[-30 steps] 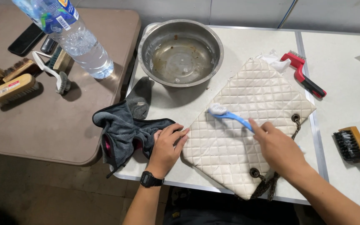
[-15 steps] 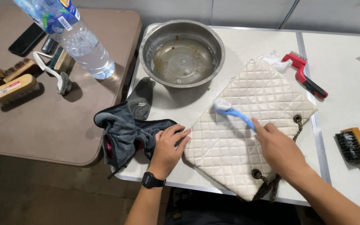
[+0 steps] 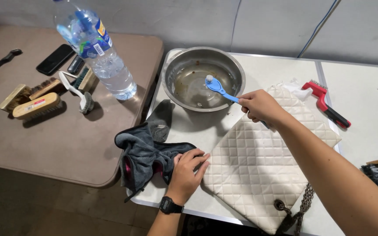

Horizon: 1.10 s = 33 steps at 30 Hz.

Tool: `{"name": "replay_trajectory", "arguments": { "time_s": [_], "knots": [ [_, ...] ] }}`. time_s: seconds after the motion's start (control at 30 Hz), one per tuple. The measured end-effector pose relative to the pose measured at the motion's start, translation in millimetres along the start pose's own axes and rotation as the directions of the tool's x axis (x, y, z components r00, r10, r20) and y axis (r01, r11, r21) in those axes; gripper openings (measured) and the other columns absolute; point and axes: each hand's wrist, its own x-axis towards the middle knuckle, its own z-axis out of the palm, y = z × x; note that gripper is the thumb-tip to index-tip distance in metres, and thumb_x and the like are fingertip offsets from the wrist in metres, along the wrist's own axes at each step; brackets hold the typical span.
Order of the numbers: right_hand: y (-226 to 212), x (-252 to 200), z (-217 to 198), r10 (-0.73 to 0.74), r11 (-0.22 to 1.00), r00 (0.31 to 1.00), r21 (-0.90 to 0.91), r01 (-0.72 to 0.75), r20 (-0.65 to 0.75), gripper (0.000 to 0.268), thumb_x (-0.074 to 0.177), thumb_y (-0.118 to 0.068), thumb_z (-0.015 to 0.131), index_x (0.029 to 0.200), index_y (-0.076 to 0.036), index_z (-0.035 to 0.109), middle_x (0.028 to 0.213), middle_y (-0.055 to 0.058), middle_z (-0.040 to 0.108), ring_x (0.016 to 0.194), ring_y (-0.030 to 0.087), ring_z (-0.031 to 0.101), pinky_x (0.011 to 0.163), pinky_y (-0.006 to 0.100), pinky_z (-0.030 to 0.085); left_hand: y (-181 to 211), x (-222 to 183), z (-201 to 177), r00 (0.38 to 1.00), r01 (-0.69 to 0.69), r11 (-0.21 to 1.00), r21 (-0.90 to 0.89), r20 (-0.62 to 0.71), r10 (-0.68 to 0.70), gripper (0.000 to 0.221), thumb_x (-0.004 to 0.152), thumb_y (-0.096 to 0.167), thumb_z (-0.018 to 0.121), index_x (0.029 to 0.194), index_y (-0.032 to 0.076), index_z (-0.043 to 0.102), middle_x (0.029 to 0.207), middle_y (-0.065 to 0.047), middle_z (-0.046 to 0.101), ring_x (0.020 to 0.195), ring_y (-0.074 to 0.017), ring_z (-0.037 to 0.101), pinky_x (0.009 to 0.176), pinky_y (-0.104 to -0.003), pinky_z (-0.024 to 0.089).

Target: Cleaning a white quilted handbag using foam cleaner, various brushes, and a cloth on a workbench.

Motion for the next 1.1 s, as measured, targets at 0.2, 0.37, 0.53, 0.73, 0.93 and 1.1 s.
{"name": "replay_trajectory", "arguments": {
  "time_s": [0.2, 0.37, 0.53, 0.73, 0.93, 1.1],
  "knots": [
    [-24, 9, 18, 0.107, 0.993, 0.993, 0.036, -0.108, 0.044, 0.032, 0.101, -0.011, 0.051, 0.120, -0.001, 0.074, 0.076, 0.009, 0.052, 0.056, 0.018, 0.034, 0.050, 0.029, 0.030, -2, -1, -3, 1.000, -0.019, 1.000, -0.013, -0.001, 0.019, 0.025, 0.098, 0.030, 0.063, 0.112, 0.016, 0.078, 0.116, 0.001, 0.071, 0.113, -0.0176, 0.064, 0.101, -0.044, 0.031],
    [-25, 18, 19, 0.125, 0.989, 0.992, -0.080, -0.122, 0.034, 0.033, 0.102, -0.013, 0.054, 0.128, -0.005, 0.073, 0.079, 0.009, 0.058, 0.055, 0.019, 0.039, 0.051, 0.031, 0.035, -1, 0, -3, 1.000, -0.028, 0.999, -0.029, -0.005, 0.028, 0.024, 0.098, 0.029, 0.063, 0.109, 0.015, 0.078, 0.114, 0.001, 0.071, 0.112, -0.0173, 0.064, 0.100, -0.043, 0.031],
    [-2, 34, 21, -0.047, 0.997, 0.999, 0.059, 0.047, -0.002, 0.038, 0.099, -0.008, 0.057, 0.133, 0.009, 0.060, 0.066, 0.013, 0.057, 0.044, 0.011, 0.042, 0.035, 0.026, 0.039, -7, -2, -1, 0.999, 0.019, 1.000, 0.022, 0.042, -0.020, 0.023, 0.102, 0.039, 0.060, 0.111, 0.022, 0.074, 0.113, 0.004, 0.070, 0.124, -0.0188, 0.062, 0.107, -0.045, 0.034],
    [16, -10, 3, -0.055, 0.825, 0.991, 0.565, -0.026, 0.124, 0.047, 0.098, -0.016, 0.055, 0.142, 0.000, 0.055, 0.070, 0.002, 0.039, 0.050, 0.003, 0.030, 0.042, 0.014, 0.022, -2, -1, -4, 0.999, 0.026, 1.000, 0.016, 0.044, -0.026, 0.024, 0.102, 0.038, 0.061, 0.110, 0.020, 0.075, 0.112, 0.004, 0.071, 0.122, -0.0186, 0.063, 0.107, -0.046, 0.034],
    [98, -107, -11, -0.040, 0.920, 0.995, 0.391, 0.002, 0.088, 0.049, 0.095, -0.004, 0.058, 0.143, 0.001, 0.061, 0.061, 0.013, 0.044, 0.047, 0.016, 0.034, 0.040, 0.026, 0.028, -11, -3, 3, 0.999, 0.036, 0.999, -0.016, 0.021, -0.036, 0.025, 0.100, 0.041, 0.065, 0.110, 0.020, 0.073, 0.110, 0.002, 0.075, 0.122, -0.0197, 0.066, 0.107, -0.045, 0.034],
    [139, -137, 7, 0.135, 0.956, 0.991, -0.263, -0.132, -0.009, 0.039, 0.096, -0.025, 0.066, 0.134, -0.024, 0.074, 0.065, 0.013, 0.075, 0.053, 0.021, 0.059, 0.053, 0.031, 0.048, -4, -3, -1, 0.997, 0.071, 0.997, -0.042, 0.007, -0.071, 0.021, 0.097, 0.037, 0.070, 0.104, 0.018, 0.074, 0.109, 0.001, 0.077, 0.122, -0.0192, 0.066, 0.108, -0.043, 0.035]
  ]
}}
